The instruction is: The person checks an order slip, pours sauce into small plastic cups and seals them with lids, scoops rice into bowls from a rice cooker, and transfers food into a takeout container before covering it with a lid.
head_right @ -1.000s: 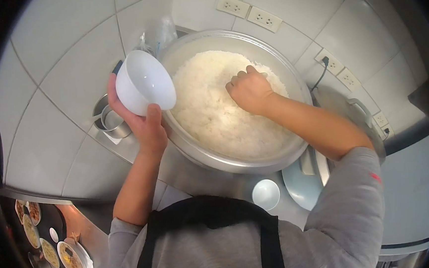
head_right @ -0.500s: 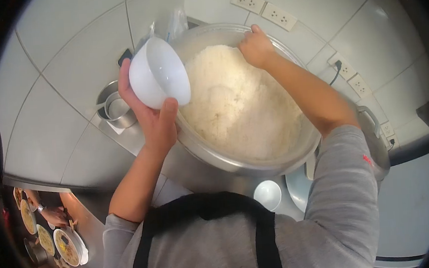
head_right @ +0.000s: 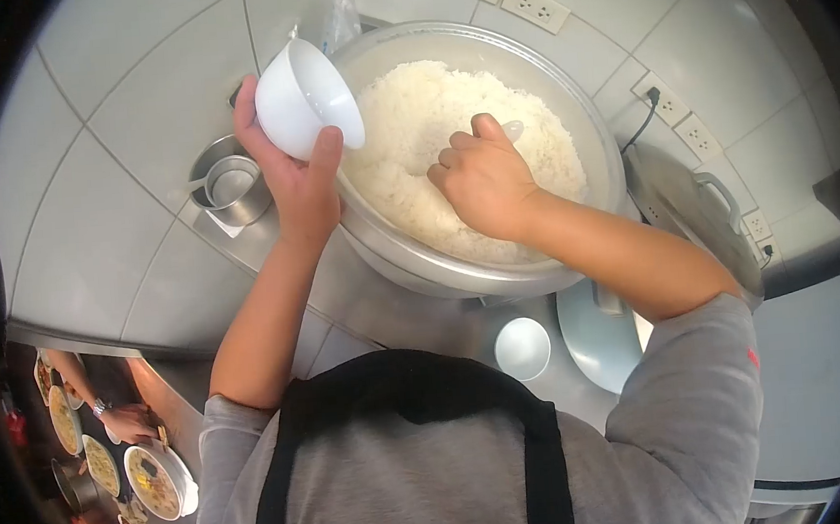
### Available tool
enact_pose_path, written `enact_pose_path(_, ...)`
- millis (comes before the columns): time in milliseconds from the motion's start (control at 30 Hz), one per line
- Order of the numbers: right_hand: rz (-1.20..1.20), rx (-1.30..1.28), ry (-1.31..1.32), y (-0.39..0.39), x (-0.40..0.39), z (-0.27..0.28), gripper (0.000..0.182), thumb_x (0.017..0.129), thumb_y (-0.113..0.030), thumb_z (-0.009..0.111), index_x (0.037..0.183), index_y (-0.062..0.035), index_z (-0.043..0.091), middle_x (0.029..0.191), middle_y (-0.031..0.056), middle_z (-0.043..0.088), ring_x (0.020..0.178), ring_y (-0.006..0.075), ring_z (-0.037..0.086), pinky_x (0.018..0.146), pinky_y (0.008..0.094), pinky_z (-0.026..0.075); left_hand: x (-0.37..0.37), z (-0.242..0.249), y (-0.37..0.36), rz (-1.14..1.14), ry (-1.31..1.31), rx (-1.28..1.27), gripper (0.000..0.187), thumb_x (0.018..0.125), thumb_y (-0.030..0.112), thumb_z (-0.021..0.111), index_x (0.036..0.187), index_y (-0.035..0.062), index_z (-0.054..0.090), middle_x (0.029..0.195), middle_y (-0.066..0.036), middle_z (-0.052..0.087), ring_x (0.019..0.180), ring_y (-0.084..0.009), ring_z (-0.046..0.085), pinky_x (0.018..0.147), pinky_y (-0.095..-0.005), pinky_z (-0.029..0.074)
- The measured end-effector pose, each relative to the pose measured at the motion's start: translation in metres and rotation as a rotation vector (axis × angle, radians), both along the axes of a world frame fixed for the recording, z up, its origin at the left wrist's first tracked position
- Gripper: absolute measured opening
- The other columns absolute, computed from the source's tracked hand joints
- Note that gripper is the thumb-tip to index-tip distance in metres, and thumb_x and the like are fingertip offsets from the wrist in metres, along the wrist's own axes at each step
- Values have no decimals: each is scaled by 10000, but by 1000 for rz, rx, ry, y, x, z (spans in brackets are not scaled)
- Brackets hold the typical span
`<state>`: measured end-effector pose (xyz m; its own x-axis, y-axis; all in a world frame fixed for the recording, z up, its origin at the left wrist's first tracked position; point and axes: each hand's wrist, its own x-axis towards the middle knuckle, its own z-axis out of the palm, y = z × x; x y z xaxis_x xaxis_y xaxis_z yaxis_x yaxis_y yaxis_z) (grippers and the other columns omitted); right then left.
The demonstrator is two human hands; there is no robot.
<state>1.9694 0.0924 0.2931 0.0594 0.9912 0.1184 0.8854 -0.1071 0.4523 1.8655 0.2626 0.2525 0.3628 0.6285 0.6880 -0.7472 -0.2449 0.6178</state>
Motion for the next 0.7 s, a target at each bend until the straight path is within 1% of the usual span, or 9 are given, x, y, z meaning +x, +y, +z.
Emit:
enact_pose_path(67, -5, 70, 59, -6, -4, 2, 65, 711, -133, 627, 660, -133, 586, 624, -4, 536, 704, 159, 509, 745, 369, 325, 0, 1, -1, 18, 14, 9, 893, 723, 161, 724, 1388, 51, 138, 1289, -144, 310, 1165, -240, 388, 960, -367, 380)
enact_pose_path(167, -43, 64, 156, -10, -11, 11, 64, 721, -170, 668, 690, -132, 627, 583, -6, 531, 659, 170, 502, 744, 371, 318, 0, 0, -1, 78, 47, 35, 888, 723, 164, 724, 1387, 54, 145, 1293, -139, 306, 1166, -240, 388, 961, -370, 379)
enact_pose_path(267, -198, -38, 349, -13, -7, 23, 56, 750, -157, 623, 704, -138, 647, 620, 6, 594, 634, 179, 533, 806, 345, 288, 1, 2, -3, 117, 69, 50, 885, 725, 163, 722, 1388, 56, 146, 1299, -136, 299, 1170, -242, 386, 962, -373, 378)
enact_pose_path(367, -258, -69, 626, -17, 10, 24, 69, 790, -116, 612, 816, -116, 676, 642, 17, 592, 644, 149, 510, 726, 318, 353, 0, 3, -6, 113, 83, 41, 865, 736, 163, 712, 1386, 52, 152, 1303, -137, 301, 1180, -245, 382, 964, -377, 375)
enact_pose_path(433, -476, -60, 986, -19, 35, 9, 121, 799, -66, 563, 858, -82, 667, 671, 13, 595, 672, 113, 523, 681, 292, 399, 0, 6, -5, 97, 104, 11, 835, 752, 167, 700, 1382, 44, 167, 1303, -143, 319, 1191, -244, 380, 965, -379, 374)
enact_pose_path(467, -586, -58, 1165, -21, 47, 3, 147, 803, -41, 539, 879, -64, 663, 686, 11, 597, 687, 95, 530, 659, 279, 422, 1, 10, -2, 71, 158, -13, 819, 763, 198, 693, 1382, 51, 178, 1302, -144, 334, 1188, -244, 389, 966, -379, 374)
enact_pose_path(567, -486, -87, 1295, -27, 75, 4, 209, 767, -15, 479, 877, -30, 656, 727, 40, 618, 704, 123, 572, 635, 289, 479, 2, 23, 7, -78, 304, -116, 781, 793, 303, 669, 1383, 78, 209, 1297, -143, 381, 1178, -249, 417, 970, -388, 373)
enact_pose_path(667, -409, 8, 1187, -28, 108, 52, 205, 793, 7, 482, 925, -8, 638, 761, -28, 595, 752, 67, 540, 668, 261, 466, 12, 43, 12, -396, 467, -281, 732, 829, 424, 611, 1382, 117, 241, 1310, -122, 405, 1195, -263, 425, 981, -432, 369)
enact_pose_path(700, -337, 60, 1128, -25, 124, 69, 222, 782, -6, 482, 940, -14, 637, 766, 3, 611, 739, 101, 555, 672, 282, 468, 19, 48, 8, -500, 532, -317, 702, 848, 458, 573, 1380, 130, 253, 1325, -108, 399, 1218, -269, 411, 986, -456, 367)
